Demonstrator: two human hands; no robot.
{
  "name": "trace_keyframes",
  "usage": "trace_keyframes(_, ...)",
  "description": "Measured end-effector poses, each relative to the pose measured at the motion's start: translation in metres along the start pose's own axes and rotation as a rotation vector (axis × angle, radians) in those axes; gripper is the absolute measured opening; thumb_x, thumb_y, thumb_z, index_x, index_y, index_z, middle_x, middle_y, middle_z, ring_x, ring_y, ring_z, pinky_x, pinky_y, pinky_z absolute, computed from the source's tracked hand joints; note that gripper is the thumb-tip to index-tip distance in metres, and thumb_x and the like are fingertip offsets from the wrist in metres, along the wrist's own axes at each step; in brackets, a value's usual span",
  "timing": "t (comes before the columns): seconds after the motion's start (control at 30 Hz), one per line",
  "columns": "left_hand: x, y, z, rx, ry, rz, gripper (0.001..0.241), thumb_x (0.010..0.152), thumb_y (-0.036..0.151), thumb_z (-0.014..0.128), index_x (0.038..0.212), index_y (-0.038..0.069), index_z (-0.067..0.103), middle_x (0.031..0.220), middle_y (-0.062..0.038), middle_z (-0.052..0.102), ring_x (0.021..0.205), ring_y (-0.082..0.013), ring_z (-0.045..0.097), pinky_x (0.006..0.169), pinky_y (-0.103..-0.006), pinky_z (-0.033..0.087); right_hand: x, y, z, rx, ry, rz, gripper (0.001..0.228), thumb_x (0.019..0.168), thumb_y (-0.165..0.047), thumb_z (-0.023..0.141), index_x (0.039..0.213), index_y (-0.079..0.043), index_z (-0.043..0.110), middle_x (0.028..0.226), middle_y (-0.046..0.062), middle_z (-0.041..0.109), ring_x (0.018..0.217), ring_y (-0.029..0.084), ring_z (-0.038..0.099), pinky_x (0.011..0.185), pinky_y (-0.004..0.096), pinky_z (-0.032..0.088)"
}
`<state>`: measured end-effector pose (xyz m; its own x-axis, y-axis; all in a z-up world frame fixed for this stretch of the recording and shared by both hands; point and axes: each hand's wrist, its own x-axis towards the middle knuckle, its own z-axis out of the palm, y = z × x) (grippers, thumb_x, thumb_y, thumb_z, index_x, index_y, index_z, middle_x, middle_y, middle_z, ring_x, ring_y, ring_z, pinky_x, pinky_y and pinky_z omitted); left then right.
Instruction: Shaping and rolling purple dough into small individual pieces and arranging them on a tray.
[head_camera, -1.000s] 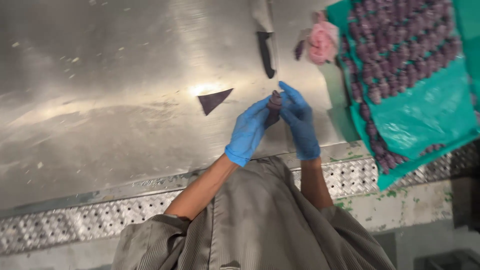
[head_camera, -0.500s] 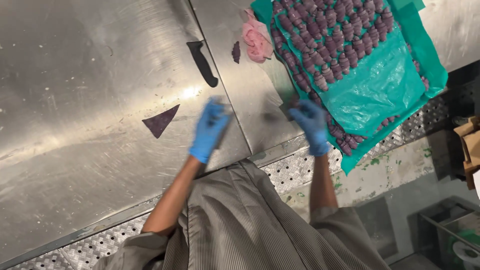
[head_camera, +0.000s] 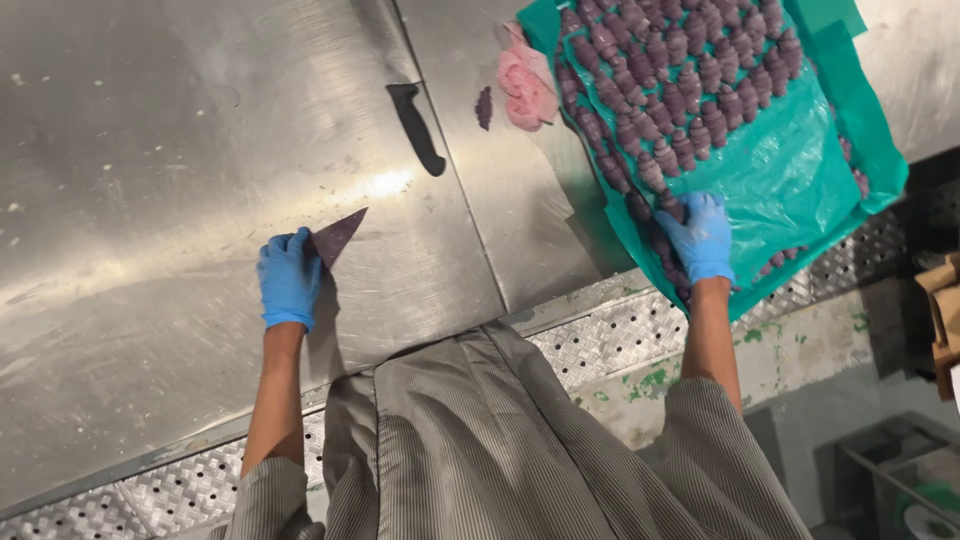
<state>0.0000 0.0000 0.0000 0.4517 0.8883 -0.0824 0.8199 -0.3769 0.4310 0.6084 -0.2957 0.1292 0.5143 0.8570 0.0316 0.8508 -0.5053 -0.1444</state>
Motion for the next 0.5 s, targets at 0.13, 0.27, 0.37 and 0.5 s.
trace_keyframes(0.13,0.003,-0.003,0.006,-0.160,0.087,-0.078,0.044,0.083,0.018,0.078,0.125,0.009,0.069,0.119,-0.021,0.060,0.111,-0.0432,0.053,0.095,-0.0544,0.043,-0.006,-0.003,-0.001,0.022,-0.006,-0.041,0.042,0.091,-0.039,0.084,0.115,-0.007,0.070,0.114,0.019,0.066,0.111,0.041,0.058,0.096,0.049,0.048)
trace_keyframes(0.27,-0.003,0.002,0.006,-0.526,0.074,-0.141,0.019,0.082,0.016,0.082,0.093,0.006,0.069,0.091,-0.011,0.064,0.090,-0.0287,0.058,0.082,-0.0415,0.049,-0.011,-0.066,-0.024,-0.029,0.174,-0.082,0.059,0.087,-0.038,0.088,0.128,0.000,0.068,0.115,0.022,0.064,0.108,0.043,0.057,0.093,0.051,0.047)
trace_keyframes(0.37,-0.016,-0.001,0.028,-0.983,0.060,-0.271,0.018,0.086,0.012,0.081,0.096,0.004,0.069,0.086,-0.003,0.064,0.077,-0.0124,0.058,0.070,-0.0278,0.051,-0.022,-0.123,0.003,0.154,0.324,-0.124,0.045,0.092,-0.026,0.086,0.126,-0.001,0.068,0.114,0.019,0.066,0.106,0.036,0.061,0.094,0.046,0.051)
trace_keyframes(0.5,-0.033,0.032,0.005,-1.459,0.025,-0.408,0.014,0.096,0.004,0.075,0.108,-0.001,0.071,0.079,-0.005,0.059,0.070,-0.0108,0.059,0.066,-0.0247,0.051,-0.064,-0.221,0.120,1.045,-0.219,-0.247,0.033,0.114,-0.024,0.046,0.127,-0.003,0.067,0.121,0.008,0.073,0.115,0.020,0.069,0.108,0.037,0.051)
